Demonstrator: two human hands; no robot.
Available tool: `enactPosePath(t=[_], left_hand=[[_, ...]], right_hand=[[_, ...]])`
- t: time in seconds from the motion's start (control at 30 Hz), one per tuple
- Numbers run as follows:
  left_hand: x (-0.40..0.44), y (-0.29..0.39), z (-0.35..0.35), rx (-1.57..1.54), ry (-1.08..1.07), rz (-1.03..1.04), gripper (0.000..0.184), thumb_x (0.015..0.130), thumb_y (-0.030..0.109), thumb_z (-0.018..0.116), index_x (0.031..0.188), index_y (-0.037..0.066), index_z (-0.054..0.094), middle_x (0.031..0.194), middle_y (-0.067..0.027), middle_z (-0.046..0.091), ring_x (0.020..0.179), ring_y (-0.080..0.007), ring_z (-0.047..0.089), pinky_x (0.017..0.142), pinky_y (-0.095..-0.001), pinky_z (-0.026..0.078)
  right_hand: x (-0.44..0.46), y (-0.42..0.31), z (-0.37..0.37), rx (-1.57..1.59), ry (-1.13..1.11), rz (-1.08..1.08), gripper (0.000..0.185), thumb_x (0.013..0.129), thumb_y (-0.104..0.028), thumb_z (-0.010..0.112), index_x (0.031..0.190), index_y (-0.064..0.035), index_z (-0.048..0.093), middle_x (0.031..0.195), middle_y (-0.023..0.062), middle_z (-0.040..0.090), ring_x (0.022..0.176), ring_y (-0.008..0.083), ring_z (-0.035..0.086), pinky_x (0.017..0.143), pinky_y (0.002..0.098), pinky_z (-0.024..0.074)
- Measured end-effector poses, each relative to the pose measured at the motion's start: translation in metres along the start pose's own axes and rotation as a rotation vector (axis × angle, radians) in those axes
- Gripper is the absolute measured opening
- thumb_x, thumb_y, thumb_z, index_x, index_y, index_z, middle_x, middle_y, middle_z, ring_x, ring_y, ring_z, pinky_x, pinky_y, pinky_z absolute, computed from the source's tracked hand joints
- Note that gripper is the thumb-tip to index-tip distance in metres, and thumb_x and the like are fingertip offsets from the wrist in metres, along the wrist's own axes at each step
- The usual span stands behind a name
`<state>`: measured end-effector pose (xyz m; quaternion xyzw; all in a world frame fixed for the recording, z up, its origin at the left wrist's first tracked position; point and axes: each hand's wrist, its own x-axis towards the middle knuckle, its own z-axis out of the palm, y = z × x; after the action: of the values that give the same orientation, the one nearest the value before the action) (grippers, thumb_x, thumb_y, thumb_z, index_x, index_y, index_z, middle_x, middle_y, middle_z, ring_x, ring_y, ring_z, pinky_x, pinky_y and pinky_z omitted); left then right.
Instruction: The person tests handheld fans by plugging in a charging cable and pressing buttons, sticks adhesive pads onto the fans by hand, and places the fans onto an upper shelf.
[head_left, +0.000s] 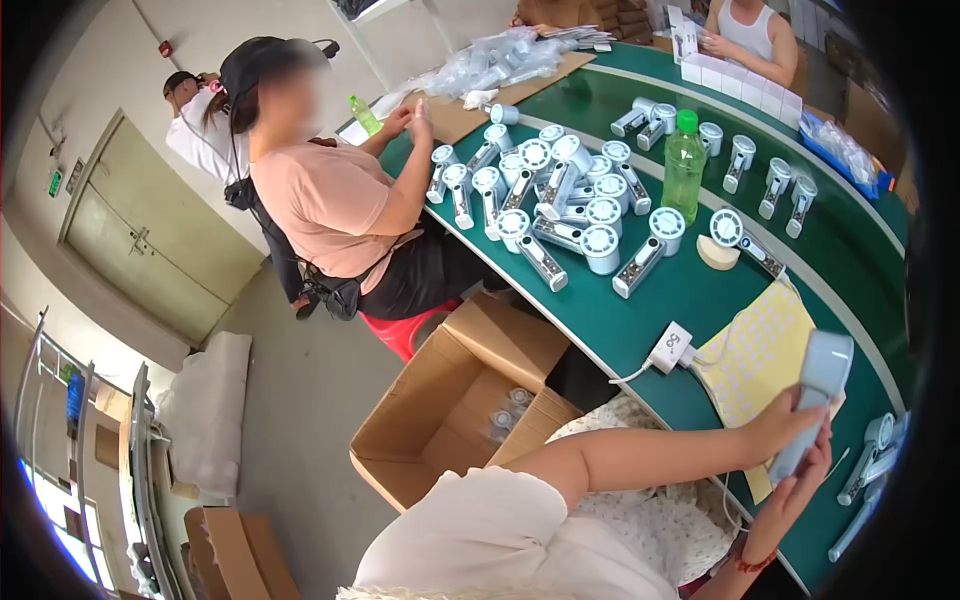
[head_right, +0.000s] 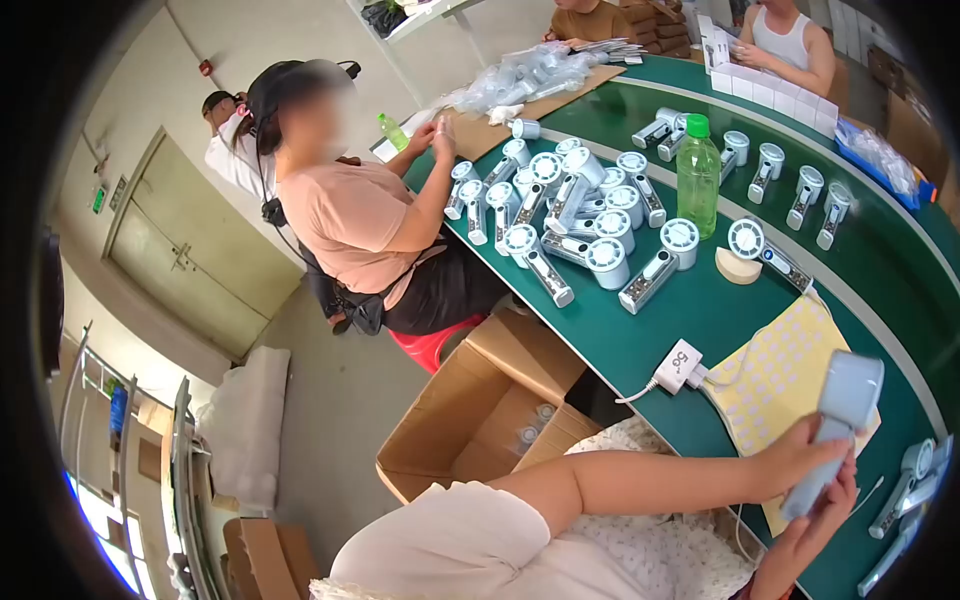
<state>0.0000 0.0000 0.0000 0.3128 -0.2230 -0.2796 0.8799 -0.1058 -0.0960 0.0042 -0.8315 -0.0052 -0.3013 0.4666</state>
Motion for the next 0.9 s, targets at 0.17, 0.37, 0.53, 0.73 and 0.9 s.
enactPosePath(t=[0.17, 0.37, 0.53, 0.73, 0.9], left_hand=[[-0.008, 0.024, -0.014, -0.237, 0.077, -0.043, 0.042, 0.087, 0.029, 0.057, 0.121, 0.007, 0.046, 0.094, -0.0032, 0.052, 0.085, -0.0121, 0.056, 0.078, -0.0308, 0.051], [-0.014, 0.033, -0.040, -0.332, 0.053, -0.242, 0.040, 0.092, 0.037, 0.048, 0.120, 0.009, 0.049, 0.091, 0.0006, 0.053, 0.082, -0.0101, 0.052, 0.072, -0.0289, 0.048], [-0.024, 0.038, -0.033, -0.467, 0.074, -0.263, 0.040, 0.090, 0.034, 0.051, 0.117, 0.004, 0.047, 0.088, -0.0024, 0.051, 0.080, -0.0132, 0.052, 0.070, -0.0277, 0.046], [-0.014, 0.051, -0.036, -0.692, 0.188, -0.158, 0.040, 0.088, 0.029, 0.056, 0.117, 0.003, 0.048, 0.088, -0.0057, 0.050, 0.081, -0.0143, 0.053, 0.076, -0.0278, 0.050], [-0.008, 0.060, -0.028, -0.736, 0.211, -0.051, 0.033, 0.088, 0.030, 0.056, 0.108, 0.004, 0.050, 0.086, -0.0041, 0.049, 0.078, -0.0120, 0.051, 0.075, -0.0273, 0.051]], right_hand=[[0.001, 0.015, -0.018, -0.804, 0.083, 0.073, 0.040, 0.091, -0.024, 0.054, 0.121, 0.0026, 0.046, 0.121, 0.0228, 0.048, 0.112, 0.0380, 0.044, 0.094, 0.0424, 0.0350], [0.000, 0.074, -0.035, -0.889, -0.047, 0.245, 0.032, 0.085, -0.004, 0.055, 0.115, 0.0026, 0.046, 0.108, 0.0234, 0.052, 0.097, 0.0387, 0.051, 0.081, 0.0427, 0.0422], [0.011, 0.057, -0.051, -0.762, 0.061, 0.376, 0.036, 0.081, 0.009, 0.047, 0.116, 0.0029, 0.045, 0.104, 0.0252, 0.052, 0.091, 0.0413, 0.053, 0.077, 0.0435, 0.0440], [0.027, -0.006, -0.026, 0.545, -0.089, 0.628, 0.031, 0.081, 0.005, 0.041, 0.108, -0.0028, 0.052, 0.090, 0.0021, 0.052, 0.063, 0.0043, 0.042, 0.050, 0.0193, 0.0316], [0.012, -0.042, 0.025, 1.126, -0.334, 0.739, 0.020, 0.096, -0.021, 0.044, 0.102, -0.0032, 0.049, 0.071, -0.0021, 0.044, 0.052, 0.0034, 0.030, 0.046, 0.0181, 0.0241]])
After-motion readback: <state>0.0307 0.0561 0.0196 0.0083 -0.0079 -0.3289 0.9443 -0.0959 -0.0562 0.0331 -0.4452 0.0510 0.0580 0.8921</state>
